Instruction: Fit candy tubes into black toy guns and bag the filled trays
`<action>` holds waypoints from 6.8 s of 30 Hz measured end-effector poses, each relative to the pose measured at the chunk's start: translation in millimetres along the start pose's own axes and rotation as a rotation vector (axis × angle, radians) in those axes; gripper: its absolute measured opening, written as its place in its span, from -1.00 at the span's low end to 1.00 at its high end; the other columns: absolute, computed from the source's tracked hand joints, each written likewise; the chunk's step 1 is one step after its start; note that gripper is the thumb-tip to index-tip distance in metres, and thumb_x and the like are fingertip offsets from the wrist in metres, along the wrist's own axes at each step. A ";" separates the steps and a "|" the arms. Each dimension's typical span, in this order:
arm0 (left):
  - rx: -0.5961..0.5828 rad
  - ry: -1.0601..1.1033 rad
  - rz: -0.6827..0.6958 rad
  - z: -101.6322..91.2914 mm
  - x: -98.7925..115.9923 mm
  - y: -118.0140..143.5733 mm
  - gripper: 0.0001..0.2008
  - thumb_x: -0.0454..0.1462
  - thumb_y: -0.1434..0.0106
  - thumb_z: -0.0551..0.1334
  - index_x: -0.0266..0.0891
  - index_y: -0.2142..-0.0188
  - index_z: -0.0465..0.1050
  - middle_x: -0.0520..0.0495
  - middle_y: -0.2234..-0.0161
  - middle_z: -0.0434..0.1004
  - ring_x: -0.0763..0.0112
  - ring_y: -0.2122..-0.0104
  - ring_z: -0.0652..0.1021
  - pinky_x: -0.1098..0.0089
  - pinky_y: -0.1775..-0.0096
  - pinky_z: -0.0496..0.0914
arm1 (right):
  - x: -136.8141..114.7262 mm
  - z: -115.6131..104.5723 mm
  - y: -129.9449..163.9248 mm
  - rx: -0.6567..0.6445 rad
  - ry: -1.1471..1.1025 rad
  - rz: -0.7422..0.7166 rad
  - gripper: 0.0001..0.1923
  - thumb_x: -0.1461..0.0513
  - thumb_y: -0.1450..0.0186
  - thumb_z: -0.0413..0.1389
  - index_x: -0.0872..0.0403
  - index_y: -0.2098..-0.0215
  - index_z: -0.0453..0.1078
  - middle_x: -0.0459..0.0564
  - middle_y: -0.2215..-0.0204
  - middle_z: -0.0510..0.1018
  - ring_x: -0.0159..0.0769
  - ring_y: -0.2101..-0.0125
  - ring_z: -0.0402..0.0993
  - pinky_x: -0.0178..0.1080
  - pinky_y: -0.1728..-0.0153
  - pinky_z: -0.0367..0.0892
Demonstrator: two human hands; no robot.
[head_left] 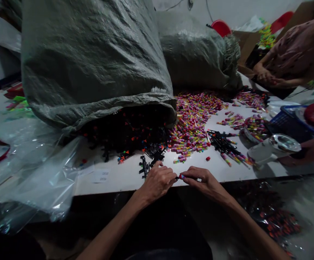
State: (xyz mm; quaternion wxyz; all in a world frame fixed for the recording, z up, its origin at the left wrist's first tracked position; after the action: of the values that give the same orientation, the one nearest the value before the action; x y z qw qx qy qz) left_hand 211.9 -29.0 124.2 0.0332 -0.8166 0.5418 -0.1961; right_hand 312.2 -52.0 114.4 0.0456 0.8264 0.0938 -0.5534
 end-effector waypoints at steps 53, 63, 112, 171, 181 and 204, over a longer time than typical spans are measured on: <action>1.282 1.485 -1.079 6.7 -109.2 61.5 -0.70 -0.23 0.04 0.31 -0.24 0.29 0.36 0.21 0.66 0.19 0.68 0.71 0.22 0.61 0.65 0.09 | 14.0 82.9 -22.9 0.305 -0.580 0.213 -0.68 0.07 -0.17 0.18 0.06 0.18 0.48 -0.04 0.33 0.46 -0.31 0.35 0.42 -0.25 0.32 0.40; 1.299 1.494 -1.066 10.9 -105.3 59.8 -0.67 -0.23 0.04 0.31 -0.27 0.25 0.39 0.22 0.66 0.18 0.70 0.73 0.20 0.61 0.66 0.08 | 0.5 74.6 -14.5 0.325 -0.448 0.124 -0.75 0.10 -0.23 0.13 0.01 0.18 0.49 -0.03 0.33 0.47 -0.30 0.35 0.41 -0.27 0.32 0.36; 0.046 -0.246 -0.640 32.8 -106.9 2.4 -0.62 -0.35 -0.15 0.17 -0.19 0.01 0.31 -0.19 -0.03 0.29 0.11 -0.02 0.31 0.13 -0.04 0.18 | 70.2 -38.4 -34.5 0.284 0.990 0.175 -0.74 0.30 -0.28 -0.06 0.02 0.12 0.37 0.02 0.13 0.43 -0.30 0.28 0.42 -0.34 0.43 0.21; 1.207 1.635 -0.967 13.5 -79.0 29.0 -0.68 -0.35 0.11 0.35 -0.23 0.35 0.28 0.13 0.45 0.28 0.66 0.58 0.30 0.57 0.60 0.16 | -0.2 42.3 -6.2 0.516 0.079 -0.095 -0.83 0.20 -0.30 0.05 0.07 0.18 0.40 -0.07 0.45 0.43 -0.37 0.47 0.32 -0.29 0.44 0.28; 1.218 1.617 -0.996 25.8 -73.1 30.3 -0.68 -0.32 0.08 0.36 -0.20 0.36 0.26 0.16 0.45 0.27 0.68 0.59 0.28 0.58 0.57 0.16 | 1.1 54.9 -1.2 0.553 0.253 -0.146 -0.81 0.25 -0.32 0.00 0.08 0.15 0.40 -0.02 0.45 0.43 -0.32 0.45 0.37 -0.27 0.40 0.31; -0.103 -0.393 -0.033 36.0 -91.6 -14.2 -0.85 -0.39 -0.22 0.10 -0.24 0.27 0.43 -0.17 -0.08 0.31 0.12 -0.08 0.28 -0.01 -0.07 0.10 | 77.6 -26.1 -69.0 0.103 1.078 0.271 -0.70 0.38 -0.24 -0.08 0.03 0.12 0.34 0.04 0.10 0.40 -0.27 0.25 0.41 -0.31 0.40 0.14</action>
State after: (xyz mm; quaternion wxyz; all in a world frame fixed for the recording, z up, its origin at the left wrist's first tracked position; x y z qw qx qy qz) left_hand 206.3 53.4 68.8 0.0933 -0.8486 0.5207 -0.0054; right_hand 350.4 28.3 54.7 0.0214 0.9983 -0.0304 -0.0454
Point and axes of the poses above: each hand's wrist, its own y-axis away from the middle knuckle, its own z-axis out of the palm, x = y × z, the point moved 9 cm from there along -y, towards the middle knuckle
